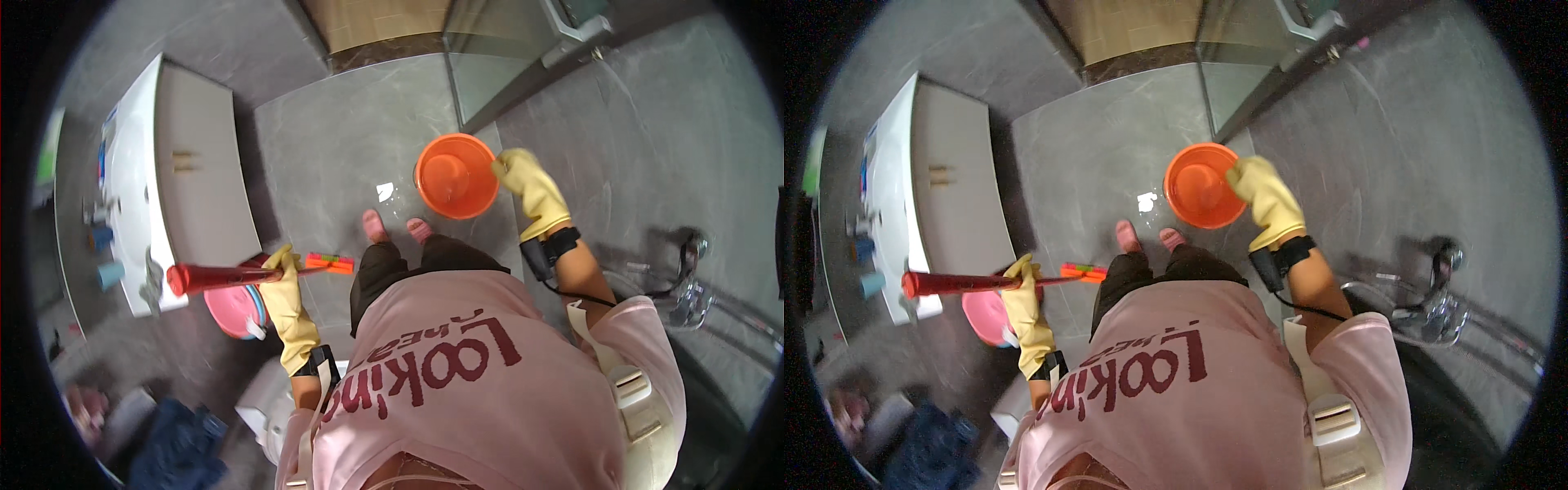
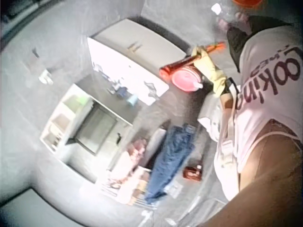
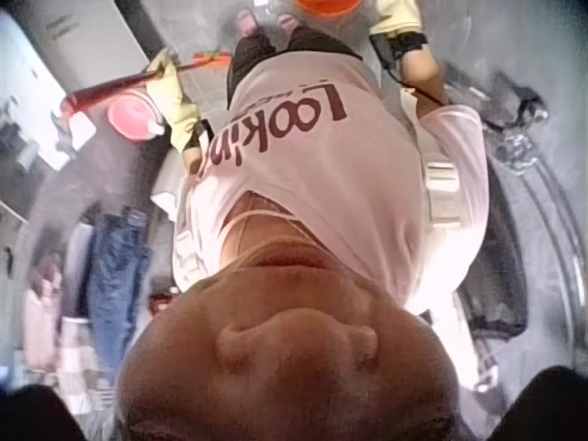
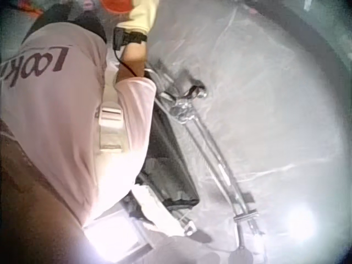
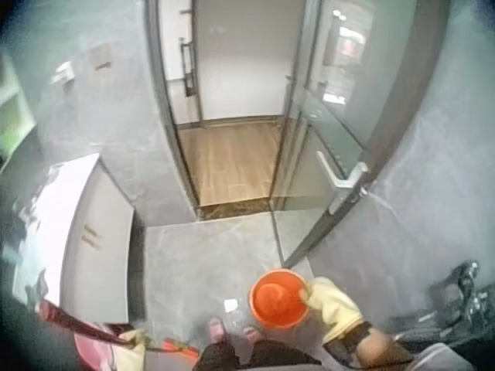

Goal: Clean the toilet and floor in a bathroom.

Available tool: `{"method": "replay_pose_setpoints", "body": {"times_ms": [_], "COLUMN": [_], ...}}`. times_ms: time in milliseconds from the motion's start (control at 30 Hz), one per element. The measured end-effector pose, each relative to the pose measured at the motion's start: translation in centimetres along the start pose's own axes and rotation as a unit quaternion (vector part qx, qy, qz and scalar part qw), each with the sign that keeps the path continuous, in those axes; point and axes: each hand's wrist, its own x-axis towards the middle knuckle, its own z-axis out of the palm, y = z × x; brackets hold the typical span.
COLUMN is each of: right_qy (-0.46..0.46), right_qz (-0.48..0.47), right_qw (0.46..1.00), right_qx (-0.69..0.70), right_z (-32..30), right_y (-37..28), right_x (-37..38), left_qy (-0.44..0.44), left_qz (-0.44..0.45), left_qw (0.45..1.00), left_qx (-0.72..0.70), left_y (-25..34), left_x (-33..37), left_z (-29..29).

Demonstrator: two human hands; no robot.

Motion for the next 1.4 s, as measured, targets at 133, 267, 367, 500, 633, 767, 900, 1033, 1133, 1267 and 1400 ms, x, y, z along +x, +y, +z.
{"method": "replay_pose_setpoints", "body": {"times_ms": [133,267,367,500,633,767,900,1033,1133,1267,1400], "right_qy": [0.266,0.313,0.333,0.489,0.532,0.574,0.627,0.724,0.683,0.712,0.653], "right_qz": [0.094,0.229,0.216,0.292,0.428,0.545,0.573,0.535,0.492,0.432,0.334], "right_qw": [0.959,0.922,0.915,0.779,0.665,0.575,0.516,0.431,0.537,0.489,0.536], "right_qx": [-0.032,-0.008,-0.074,-0.262,-0.302,-0.208,-0.107,-0.061,0.046,0.259,0.418], "right_z": [-7.4,-10.2,-10.2,-13.0,-14.6,-12.4,-12.0,-8.7,-5.1,-0.8,-2.7], "right_y": [5.0,6.0,5.9,4.4,4.3,5.4,8.8,10.3,13.2,18.7,16.1], "right_x": [-2.7,-7.7,-9.8,-17.0,-26.6,-28.4,-29.3,-28.3,-29.2,-32.0,-31.6], "left_qy": [-0.069,-0.122,-0.174,-0.262,-0.333,-0.339,-0.395,-0.397,-0.401,-0.42,-0.433], "left_qz": [0.045,0.077,0.106,0.153,0.163,0.166,0.166,0.168,0.17,0.165,0.162], "left_qw": [0.996,0.989,0.979,0.952,0.927,0.921,0.895,0.891,0.891,0.882,0.869], "left_qx": [-0.041,-0.015,-0.017,0.022,0.052,0.095,0.123,0.139,0.13,0.134,0.175], "left_y": [0.3,3.5,4.1,6.6,7.8,7.2,10.8,11.0,10.7,11.4,10.9], "left_x": [9.3,15.9,22.0,26.5,28.9,29.6,27.7,28.6,29.6,29.6,29.6], "left_z": [-1.0,0.8,0.8,3.8,7.7,9.3,12.3,11.9,11.5,13.0,15.9]}}
